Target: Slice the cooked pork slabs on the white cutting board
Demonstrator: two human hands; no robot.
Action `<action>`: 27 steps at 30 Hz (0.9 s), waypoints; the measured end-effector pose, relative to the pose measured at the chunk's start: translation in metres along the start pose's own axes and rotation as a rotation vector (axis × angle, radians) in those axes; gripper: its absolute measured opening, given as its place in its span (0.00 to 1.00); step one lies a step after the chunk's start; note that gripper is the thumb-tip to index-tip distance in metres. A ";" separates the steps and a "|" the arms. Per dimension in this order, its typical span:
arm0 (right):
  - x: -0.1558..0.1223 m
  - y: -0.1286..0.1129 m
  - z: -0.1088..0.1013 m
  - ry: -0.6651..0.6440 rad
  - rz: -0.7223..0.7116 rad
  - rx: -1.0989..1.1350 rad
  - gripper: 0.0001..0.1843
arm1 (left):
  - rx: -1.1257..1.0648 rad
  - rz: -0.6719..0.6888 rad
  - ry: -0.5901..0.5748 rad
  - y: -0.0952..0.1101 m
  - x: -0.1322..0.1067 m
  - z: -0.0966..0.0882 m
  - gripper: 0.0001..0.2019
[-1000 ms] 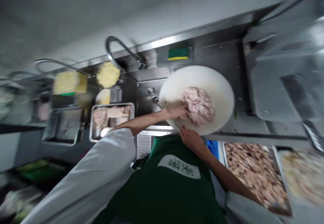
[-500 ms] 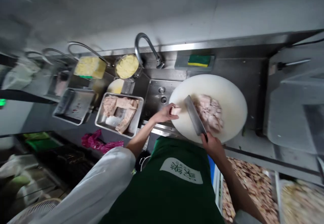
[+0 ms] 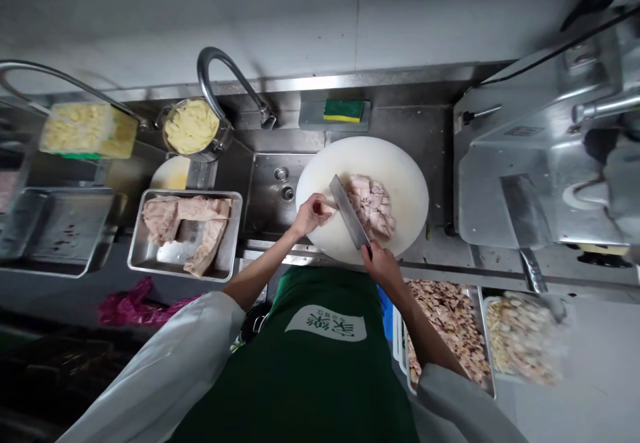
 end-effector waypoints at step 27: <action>-0.010 -0.039 0.000 -0.094 0.018 -0.113 0.21 | 0.363 0.774 -0.044 -0.022 -0.034 0.015 0.08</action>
Point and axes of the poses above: each hand's wrist, its own x-axis towards the middle knuckle, its own z-axis out of the palm, y = z × x, the point moved 2 cm from there along x, towards the middle knuckle, and after that the axes turned 12 degrees about -x, right-handed, at the moved point
